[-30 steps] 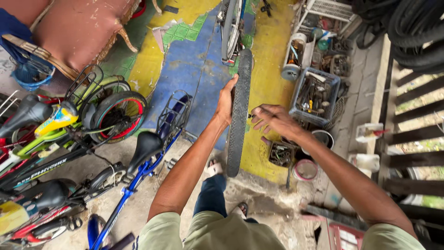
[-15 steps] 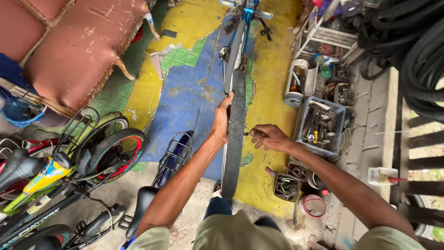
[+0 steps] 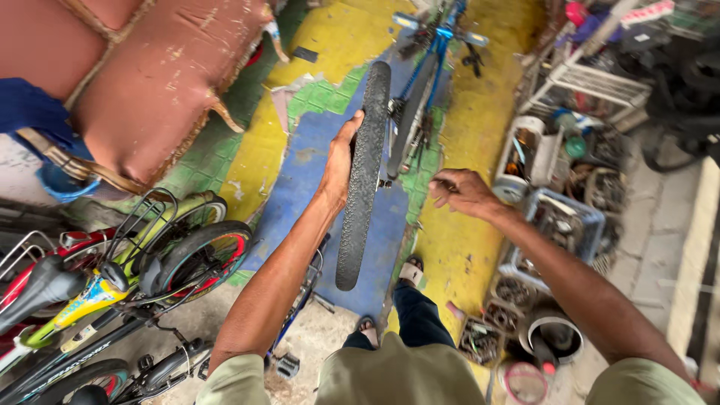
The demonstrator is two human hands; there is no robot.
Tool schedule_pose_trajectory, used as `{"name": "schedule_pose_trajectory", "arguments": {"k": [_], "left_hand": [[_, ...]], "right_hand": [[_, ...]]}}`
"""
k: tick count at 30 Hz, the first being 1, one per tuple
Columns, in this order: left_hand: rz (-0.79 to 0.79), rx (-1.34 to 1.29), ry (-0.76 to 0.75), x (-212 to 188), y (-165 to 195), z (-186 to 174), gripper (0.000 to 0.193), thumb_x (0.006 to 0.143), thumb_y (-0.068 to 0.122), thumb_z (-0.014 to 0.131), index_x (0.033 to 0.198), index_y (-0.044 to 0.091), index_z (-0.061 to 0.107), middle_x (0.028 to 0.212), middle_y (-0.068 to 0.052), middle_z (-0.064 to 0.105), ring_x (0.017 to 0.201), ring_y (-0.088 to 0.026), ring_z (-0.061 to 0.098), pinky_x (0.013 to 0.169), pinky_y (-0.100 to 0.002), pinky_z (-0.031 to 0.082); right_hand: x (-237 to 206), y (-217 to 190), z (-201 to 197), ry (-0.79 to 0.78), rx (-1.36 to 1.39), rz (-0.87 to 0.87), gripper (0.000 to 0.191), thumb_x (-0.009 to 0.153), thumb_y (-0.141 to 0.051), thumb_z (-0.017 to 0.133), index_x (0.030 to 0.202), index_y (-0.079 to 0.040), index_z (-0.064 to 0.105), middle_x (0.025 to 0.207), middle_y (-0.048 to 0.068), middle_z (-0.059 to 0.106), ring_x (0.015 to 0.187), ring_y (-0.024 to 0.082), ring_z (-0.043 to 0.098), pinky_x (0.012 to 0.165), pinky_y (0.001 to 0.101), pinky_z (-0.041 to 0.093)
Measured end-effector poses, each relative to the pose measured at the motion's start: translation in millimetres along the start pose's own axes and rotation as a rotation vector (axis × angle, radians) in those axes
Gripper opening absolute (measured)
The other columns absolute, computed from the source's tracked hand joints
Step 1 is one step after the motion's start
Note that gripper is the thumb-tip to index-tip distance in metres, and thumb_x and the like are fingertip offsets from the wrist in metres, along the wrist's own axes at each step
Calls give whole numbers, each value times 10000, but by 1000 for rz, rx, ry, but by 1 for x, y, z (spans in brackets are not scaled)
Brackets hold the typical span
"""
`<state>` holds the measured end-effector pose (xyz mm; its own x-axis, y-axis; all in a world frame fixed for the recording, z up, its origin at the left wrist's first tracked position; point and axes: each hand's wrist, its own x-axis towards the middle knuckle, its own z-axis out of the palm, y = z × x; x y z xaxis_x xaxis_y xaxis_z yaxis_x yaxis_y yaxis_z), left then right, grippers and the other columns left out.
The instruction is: The person sits on the floor and works on a bicycle wheel, then stands to carry it to an air compressor and inflates the tire. They return to the workshop and attach the wheel to a bicycle frame using a wrench.
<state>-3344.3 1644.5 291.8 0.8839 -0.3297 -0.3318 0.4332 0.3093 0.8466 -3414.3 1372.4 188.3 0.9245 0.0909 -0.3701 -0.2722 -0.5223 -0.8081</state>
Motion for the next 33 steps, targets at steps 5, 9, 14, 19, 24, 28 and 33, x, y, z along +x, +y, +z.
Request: {"name": "schedule_pose_trajectory", "arguments": {"k": [5, 9, 14, 19, 24, 28, 33], "left_hand": [[64, -56, 52, 71, 25, 15, 464, 955, 544, 597, 934, 89, 689, 658, -43, 610, 453, -154, 545, 401, -319, 449], [56, -84, 97, 122, 53, 33, 479, 956, 523, 576, 897, 61, 686, 638, -63, 622, 422, -171, 563, 385, -342, 485], [90, -160, 77, 172, 81, 42, 491, 978, 500, 551, 900, 36, 689, 632, -93, 638, 429, -199, 588, 398, -362, 504], [161, -54, 59, 226, 98, 37, 532, 991, 546, 519, 873, 49, 671, 598, -84, 622, 435, -189, 587, 401, -338, 475], [163, 0, 90, 281, 118, 15, 569, 983, 619, 510, 862, 85, 666, 593, -70, 608, 443, -166, 576, 409, -319, 444], [95, -60, 10, 347, 140, -13, 683, 946, 696, 455, 798, 70, 684, 584, -70, 621, 439, -165, 585, 412, -316, 465], [20, -136, -108, 468, 159, -64, 620, 962, 670, 517, 865, 87, 705, 677, -40, 651, 545, -148, 582, 497, -309, 459]], "right_hand": [[81, 13, -75, -14, -42, -36, 210, 998, -155, 584, 1158, -58, 679, 989, 67, 763, 877, 207, 796, 575, 351, 599], [142, 7, -142, -26, -47, -79, 266, 922, -7, 570, 1152, -54, 696, 990, 65, 752, 919, 207, 795, 588, 341, 598], [190, -14, -177, -19, -51, -87, 288, 914, 15, 572, 1160, -65, 699, 976, 59, 750, 901, 208, 795, 591, 333, 596], [228, -33, -196, -3, -78, -120, 225, 946, -45, 630, 1160, -55, 700, 967, 62, 759, 876, 205, 795, 607, 310, 605], [281, -56, -211, 23, -69, -171, 224, 969, -124, 654, 1178, -58, 698, 1001, 65, 770, 875, 198, 794, 598, 313, 598], [337, -79, -214, 69, -50, -176, 251, 979, -154, 662, 1209, -56, 686, 996, 66, 773, 875, 201, 787, 596, 319, 585], [423, -108, -194, 88, 23, -198, 265, 1005, -228, 645, 1189, -42, 681, 966, 78, 760, 847, 184, 793, 576, 312, 600]]}}
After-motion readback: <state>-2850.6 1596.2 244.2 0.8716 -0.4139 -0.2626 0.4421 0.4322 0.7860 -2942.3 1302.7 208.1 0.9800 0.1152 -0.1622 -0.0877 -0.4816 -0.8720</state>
